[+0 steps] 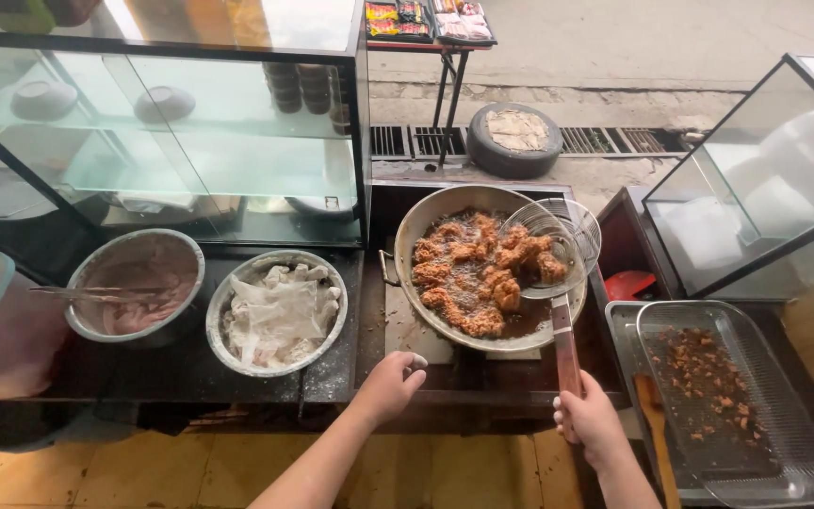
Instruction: Frying pieces of chicken in a large wok and removing them with a skimmer once cooked.
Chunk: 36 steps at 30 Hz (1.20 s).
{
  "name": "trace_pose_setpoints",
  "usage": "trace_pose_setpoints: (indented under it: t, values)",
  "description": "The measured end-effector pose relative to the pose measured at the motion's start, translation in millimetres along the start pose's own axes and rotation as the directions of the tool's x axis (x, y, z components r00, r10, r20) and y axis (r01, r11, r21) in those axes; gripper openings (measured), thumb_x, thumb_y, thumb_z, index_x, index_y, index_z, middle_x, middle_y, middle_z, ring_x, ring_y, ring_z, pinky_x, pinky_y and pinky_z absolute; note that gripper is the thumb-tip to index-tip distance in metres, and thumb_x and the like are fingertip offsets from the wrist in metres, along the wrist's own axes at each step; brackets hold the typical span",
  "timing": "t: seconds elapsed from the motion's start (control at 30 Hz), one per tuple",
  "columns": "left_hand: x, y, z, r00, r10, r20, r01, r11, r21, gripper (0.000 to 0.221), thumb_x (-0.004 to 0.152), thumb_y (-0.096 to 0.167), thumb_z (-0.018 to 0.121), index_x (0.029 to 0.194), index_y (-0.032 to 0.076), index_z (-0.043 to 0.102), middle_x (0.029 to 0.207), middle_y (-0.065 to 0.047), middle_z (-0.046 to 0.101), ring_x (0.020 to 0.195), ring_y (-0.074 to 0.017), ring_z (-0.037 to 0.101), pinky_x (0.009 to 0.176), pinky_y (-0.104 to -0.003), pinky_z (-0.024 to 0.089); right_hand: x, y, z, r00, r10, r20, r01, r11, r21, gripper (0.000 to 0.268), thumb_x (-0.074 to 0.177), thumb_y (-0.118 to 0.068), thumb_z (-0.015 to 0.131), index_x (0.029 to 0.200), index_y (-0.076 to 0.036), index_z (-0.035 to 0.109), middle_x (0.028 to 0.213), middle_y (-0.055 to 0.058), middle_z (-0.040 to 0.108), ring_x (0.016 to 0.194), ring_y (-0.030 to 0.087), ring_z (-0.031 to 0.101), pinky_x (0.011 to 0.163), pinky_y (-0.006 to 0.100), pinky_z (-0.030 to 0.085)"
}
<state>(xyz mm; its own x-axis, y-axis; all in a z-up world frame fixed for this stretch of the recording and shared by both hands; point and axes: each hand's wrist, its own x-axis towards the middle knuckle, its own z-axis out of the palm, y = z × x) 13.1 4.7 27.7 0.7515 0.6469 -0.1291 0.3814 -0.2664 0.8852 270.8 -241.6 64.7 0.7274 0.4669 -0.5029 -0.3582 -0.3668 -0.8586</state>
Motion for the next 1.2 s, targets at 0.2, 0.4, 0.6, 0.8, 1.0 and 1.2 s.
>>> trace_pose_setpoints:
  t: [0.2,0.4,0.6,0.8,1.0,1.2]
  values:
    - [-9.8,7.3,-30.6,0.998,0.031,0.048,-0.029,0.999,-0.046,0.025,0.092,0.019,0.066,0.111,0.007,0.074,0.112,-0.007,0.072,0.092,-0.0204,0.068,0.087,-0.031,0.057,-62.6,-42.0,67.8,0.985,0.006,-0.172,-0.056,0.957,-0.286,0.062,0.096,0.004,0.043,0.152,-0.020,0.053,0.082,0.014,0.060,0.057,0.022,0.051,0.047,0.034,0.038]
    - [-18.0,-11.4,-55.2,0.986,0.164,0.031,-0.161,0.984,-0.078,0.024,0.093,0.019,0.064,0.113,0.009,0.074,0.110,-0.005,0.074,0.094,-0.0206,0.068,0.086,-0.032,0.056,-72.6,-12.0,111.0,0.964,-0.177,-0.198,-0.061,0.579,-0.813,0.075,0.098,-0.017,0.051,0.168,-0.017,0.025,0.138,0.024,0.067,0.121,0.043,0.069,0.101,0.051,0.055]
    - [-33.5,-13.0,-95.9,0.981,0.185,0.050,-0.177,0.975,-0.131,0.026,0.094,0.020,0.063,0.114,0.009,0.074,0.112,-0.004,0.074,0.095,-0.0192,0.069,0.087,-0.030,0.057,-88.9,25.7,141.1,0.924,-0.344,-0.169,-0.010,0.418,-0.908,0.075,0.098,-0.016,0.052,0.168,-0.012,0.025,0.101,0.027,0.072,0.085,0.043,0.074,0.080,0.051,0.059]
    - [-43.8,-17.1,-126.1,0.976,0.190,0.108,-0.180,0.979,-0.097,0.025,0.096,0.020,0.062,0.116,0.009,0.072,0.112,-0.005,0.073,0.094,-0.0194,0.068,0.087,-0.032,0.057,-121.3,39.0,155.2,0.895,-0.431,-0.114,-0.006,0.244,-0.970,0.074,0.101,-0.018,0.049,0.168,-0.008,0.021,0.091,0.021,0.069,0.069,0.033,0.074,0.071,0.046,0.065]
    - [-49.2,-20.4,-145.1,0.916,0.340,-0.213,-0.377,0.911,-0.167,0.043,0.095,0.020,0.071,0.057,0.001,0.069,0.094,-0.006,0.079,0.081,-0.0211,0.068,0.077,-0.032,0.053,-164.1,31.2,160.3,0.919,-0.303,-0.251,-0.141,0.342,-0.929,0.076,0.101,-0.021,0.049,0.171,-0.019,0.020,0.109,0.017,0.071,0.091,0.033,0.074,0.086,0.045,0.060]
    - [-21.5,-67.1,-157.0,0.911,0.240,-0.335,-0.254,0.967,-0.001,0.049,0.098,0.014,0.066,0.054,0.007,0.045,0.058,-0.005,0.052,0.051,-0.0186,0.040,0.053,-0.035,0.044,-185.1,22.9,174.3,0.924,-0.139,-0.355,-0.172,0.680,-0.713,0.081,0.096,-0.015,0.058,0.169,-0.035,0.029,0.128,0.016,0.077,0.107,0.036,0.078,0.094,0.047,0.060]
